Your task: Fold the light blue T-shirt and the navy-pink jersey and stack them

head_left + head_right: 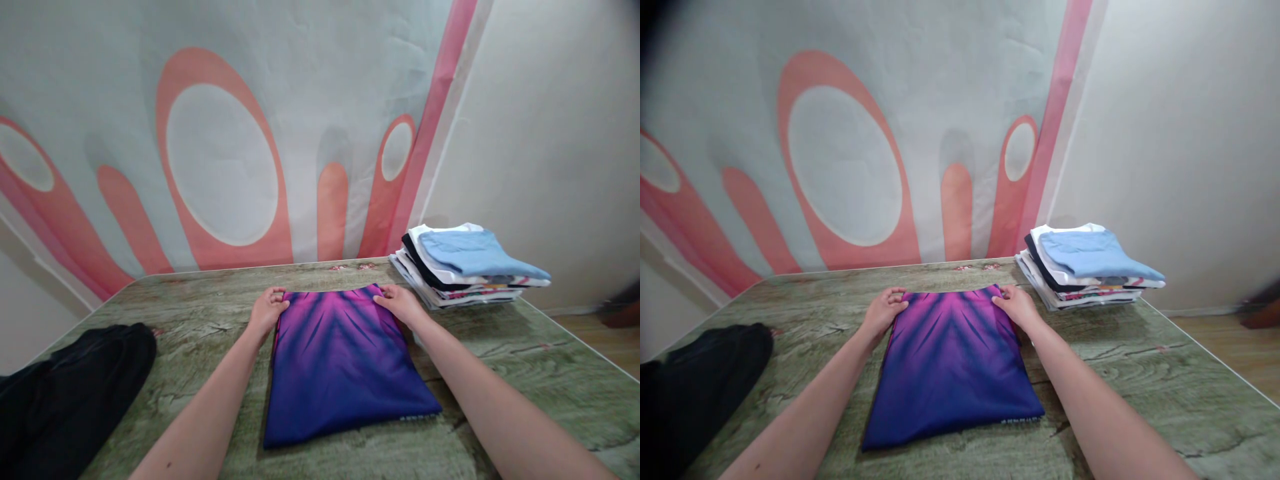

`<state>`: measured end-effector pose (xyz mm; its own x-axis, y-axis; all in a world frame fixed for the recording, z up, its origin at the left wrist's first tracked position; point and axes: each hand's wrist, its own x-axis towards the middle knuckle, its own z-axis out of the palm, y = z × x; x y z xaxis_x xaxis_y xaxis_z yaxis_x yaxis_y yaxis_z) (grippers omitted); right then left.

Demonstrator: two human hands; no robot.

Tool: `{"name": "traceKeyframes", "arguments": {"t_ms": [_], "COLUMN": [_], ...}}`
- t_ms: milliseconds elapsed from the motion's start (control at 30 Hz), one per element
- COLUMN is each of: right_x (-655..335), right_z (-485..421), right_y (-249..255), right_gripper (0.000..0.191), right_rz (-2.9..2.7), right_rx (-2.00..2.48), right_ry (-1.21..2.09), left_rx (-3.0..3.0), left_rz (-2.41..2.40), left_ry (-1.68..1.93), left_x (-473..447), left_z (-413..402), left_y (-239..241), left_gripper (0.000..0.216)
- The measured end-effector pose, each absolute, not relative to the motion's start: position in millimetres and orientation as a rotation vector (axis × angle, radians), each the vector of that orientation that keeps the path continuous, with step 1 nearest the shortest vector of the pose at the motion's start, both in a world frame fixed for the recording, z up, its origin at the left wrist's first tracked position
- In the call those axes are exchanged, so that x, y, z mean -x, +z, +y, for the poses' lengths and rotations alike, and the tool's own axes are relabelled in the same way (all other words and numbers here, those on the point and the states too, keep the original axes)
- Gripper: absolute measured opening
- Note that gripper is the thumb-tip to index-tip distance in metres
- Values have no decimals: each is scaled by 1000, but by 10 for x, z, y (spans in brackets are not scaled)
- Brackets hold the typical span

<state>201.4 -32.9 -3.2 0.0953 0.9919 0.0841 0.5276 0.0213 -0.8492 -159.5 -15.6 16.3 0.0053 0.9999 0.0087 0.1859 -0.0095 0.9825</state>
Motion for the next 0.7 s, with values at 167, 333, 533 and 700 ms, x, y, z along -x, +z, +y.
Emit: {"name": "traceKeyframes", "arguments": {"t_ms": [167, 333, 533, 700], "right_x": [-2001, -2006, -1622, -1205], "right_z": [-395, -490, -729, -1002], "right_y": [51, 162, 405, 578], "right_gripper": [27, 29, 28, 21], "right_rz": [-1552, -1558, -1639, -2030], "right_rx": [1675, 1724, 1376, 960], "right_ry": [861, 1045, 1114, 1151], "left_rx": [-1429, -1732, -1354, -997], "left_rz": [1405, 1692, 1050, 1130], "left_ry": [1099, 1252, 715, 798], "left_x": [1592, 1386, 642, 344], "left_z": [-183, -364, -895, -954], "left_y": [181, 421, 693, 480], "left_gripper": [48, 36, 46, 50]}}
